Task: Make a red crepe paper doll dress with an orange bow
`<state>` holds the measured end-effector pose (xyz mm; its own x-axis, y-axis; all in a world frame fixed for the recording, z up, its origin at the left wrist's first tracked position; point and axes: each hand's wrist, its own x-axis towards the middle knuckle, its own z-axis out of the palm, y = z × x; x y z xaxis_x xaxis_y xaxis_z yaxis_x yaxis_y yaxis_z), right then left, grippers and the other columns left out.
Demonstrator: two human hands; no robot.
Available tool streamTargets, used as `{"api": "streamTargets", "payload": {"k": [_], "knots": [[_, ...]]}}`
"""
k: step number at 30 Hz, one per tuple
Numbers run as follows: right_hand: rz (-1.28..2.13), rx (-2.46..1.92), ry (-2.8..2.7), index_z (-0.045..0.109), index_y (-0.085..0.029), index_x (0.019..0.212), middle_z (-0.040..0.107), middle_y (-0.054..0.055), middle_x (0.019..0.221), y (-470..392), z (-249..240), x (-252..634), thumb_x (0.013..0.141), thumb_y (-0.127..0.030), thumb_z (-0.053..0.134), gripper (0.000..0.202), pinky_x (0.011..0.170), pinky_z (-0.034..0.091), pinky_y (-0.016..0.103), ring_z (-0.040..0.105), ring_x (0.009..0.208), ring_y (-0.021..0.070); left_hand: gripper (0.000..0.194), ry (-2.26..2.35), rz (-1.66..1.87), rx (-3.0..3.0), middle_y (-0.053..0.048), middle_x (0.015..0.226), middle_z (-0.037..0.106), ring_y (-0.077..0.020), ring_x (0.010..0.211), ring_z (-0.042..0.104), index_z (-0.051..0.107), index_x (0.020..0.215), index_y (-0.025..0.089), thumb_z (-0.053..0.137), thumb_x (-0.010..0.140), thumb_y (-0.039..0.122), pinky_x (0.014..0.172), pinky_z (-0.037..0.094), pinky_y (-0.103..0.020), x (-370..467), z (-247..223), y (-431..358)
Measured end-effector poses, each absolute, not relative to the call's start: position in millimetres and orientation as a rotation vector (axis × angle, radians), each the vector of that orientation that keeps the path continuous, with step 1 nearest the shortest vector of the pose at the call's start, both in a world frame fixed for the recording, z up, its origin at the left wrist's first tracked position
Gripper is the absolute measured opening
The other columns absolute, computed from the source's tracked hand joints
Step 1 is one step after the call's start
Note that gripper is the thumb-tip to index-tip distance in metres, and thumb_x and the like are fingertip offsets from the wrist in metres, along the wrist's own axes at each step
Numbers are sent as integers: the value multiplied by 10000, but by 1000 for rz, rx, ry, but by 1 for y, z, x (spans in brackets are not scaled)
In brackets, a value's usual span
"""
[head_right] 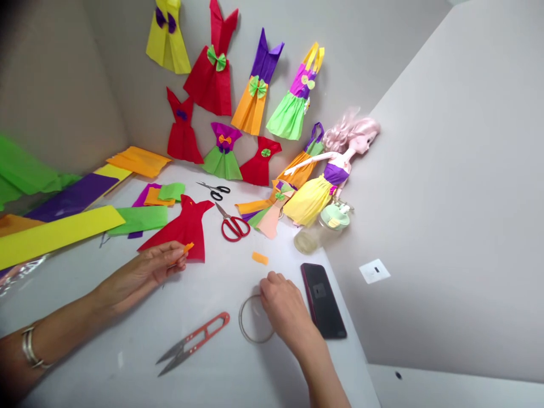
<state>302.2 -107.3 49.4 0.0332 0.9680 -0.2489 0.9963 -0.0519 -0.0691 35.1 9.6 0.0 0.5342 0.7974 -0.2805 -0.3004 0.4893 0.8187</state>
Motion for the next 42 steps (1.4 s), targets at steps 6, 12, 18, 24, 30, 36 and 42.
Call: {"api": "streamTargets", "payload": {"k": [6,12,18,24,30,36,42], "knots": [[-1203,2397,2446,571,-215,824,653,-3,813,-79,65,289,877,-180,522,80,741,434,290,609,792,165,192,702,708,863,8,894,650,-142,870,578,705,837,212,784,757,367,863,423,-263,39,4,4],[-2051,2331,2443,595,-182,872,622,-7,740,-51,56,260,857,-244,609,65,654,427,249,566,702,132,161,646,550,1057,-19,1270,627,-229,1154,539,696,807,211,732,807,368,976,337,-333,39,8,3],[-2585,2286,2174,624,-183,933,666,23,832,-55,39,251,800,-281,710,186,695,446,262,613,770,155,172,607,514,1151,-23,1057,657,-214,1010,576,687,784,201,725,802,367,904,380,-319,40,4,2],[-2523,2289,2173,661,-178,966,667,17,791,-60,37,259,876,-328,628,178,732,439,275,591,747,151,171,709,588,1291,-22,1004,637,-212,966,577,702,781,220,713,805,389,890,409,-316,41,2,0],[-2667,2214,2066,682,-155,816,610,-2,645,-61,32,262,852,-317,638,171,673,380,255,514,648,132,165,667,550,1413,-40,1009,662,-224,1009,576,717,799,231,713,807,395,955,403,-335,40,4,-1],[-3266,2023,1806,636,-163,750,549,-11,602,-58,30,268,815,-311,626,162,672,353,254,466,611,123,123,534,497,1355,-35,1015,654,-212,1026,581,727,798,231,733,803,353,953,416,-311,41,7,-1],[-3014,1930,1872,668,-135,728,551,6,610,-59,30,268,813,-300,570,209,576,319,251,428,554,114,181,525,551,1364,-35,914,639,-199,912,600,714,776,218,726,801,396,865,456,-301,38,9,2]]}}
